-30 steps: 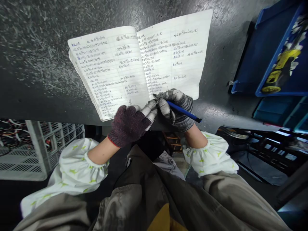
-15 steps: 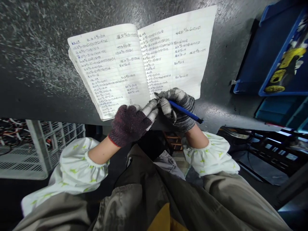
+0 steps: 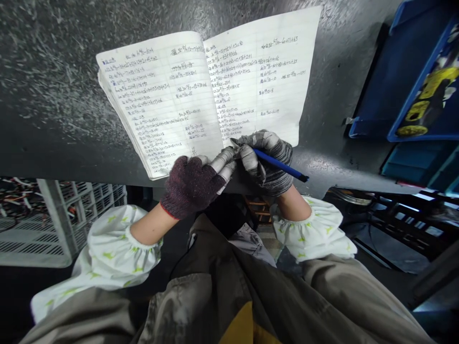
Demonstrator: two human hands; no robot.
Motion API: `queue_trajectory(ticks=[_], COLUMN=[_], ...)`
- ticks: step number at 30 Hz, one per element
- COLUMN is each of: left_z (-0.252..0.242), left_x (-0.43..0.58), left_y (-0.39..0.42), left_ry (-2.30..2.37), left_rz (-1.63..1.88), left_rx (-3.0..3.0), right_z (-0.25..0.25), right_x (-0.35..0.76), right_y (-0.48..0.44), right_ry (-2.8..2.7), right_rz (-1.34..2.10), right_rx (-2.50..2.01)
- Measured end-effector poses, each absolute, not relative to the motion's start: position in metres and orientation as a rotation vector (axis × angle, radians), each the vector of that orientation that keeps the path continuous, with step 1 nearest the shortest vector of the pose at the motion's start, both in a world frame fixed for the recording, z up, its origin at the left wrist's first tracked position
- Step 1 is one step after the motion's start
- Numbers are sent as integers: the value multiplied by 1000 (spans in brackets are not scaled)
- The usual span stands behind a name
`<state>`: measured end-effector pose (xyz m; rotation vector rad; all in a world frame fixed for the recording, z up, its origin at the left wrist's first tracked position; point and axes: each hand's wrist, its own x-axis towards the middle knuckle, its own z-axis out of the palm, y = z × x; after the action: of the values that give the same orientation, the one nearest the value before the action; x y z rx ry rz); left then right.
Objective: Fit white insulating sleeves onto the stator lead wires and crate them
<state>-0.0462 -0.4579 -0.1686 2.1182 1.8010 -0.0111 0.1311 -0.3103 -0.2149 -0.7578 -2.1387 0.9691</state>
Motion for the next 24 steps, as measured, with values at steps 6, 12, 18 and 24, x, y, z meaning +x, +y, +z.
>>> queue_trajectory(ticks=[6,12,18,24], left_z=[-170,-170,-163,-174], left_x=[-47,-46,-45,-47], left_y=[-461,-459,-454,-464], left_ry=[1779,1803,1794,1821], left_rz=[-16,26,-29,58], left_rx=[2108,2129,2091,2165], right_z=[-223,-216,-212,-213], right_x=[137,132,134,134], right_y=[-311,-310,-310,-309], right_ry=[-2254,-2171,-2125,-2171], right_rz=[971,939,943,840], right_rx=[-896,-746,-772,-724])
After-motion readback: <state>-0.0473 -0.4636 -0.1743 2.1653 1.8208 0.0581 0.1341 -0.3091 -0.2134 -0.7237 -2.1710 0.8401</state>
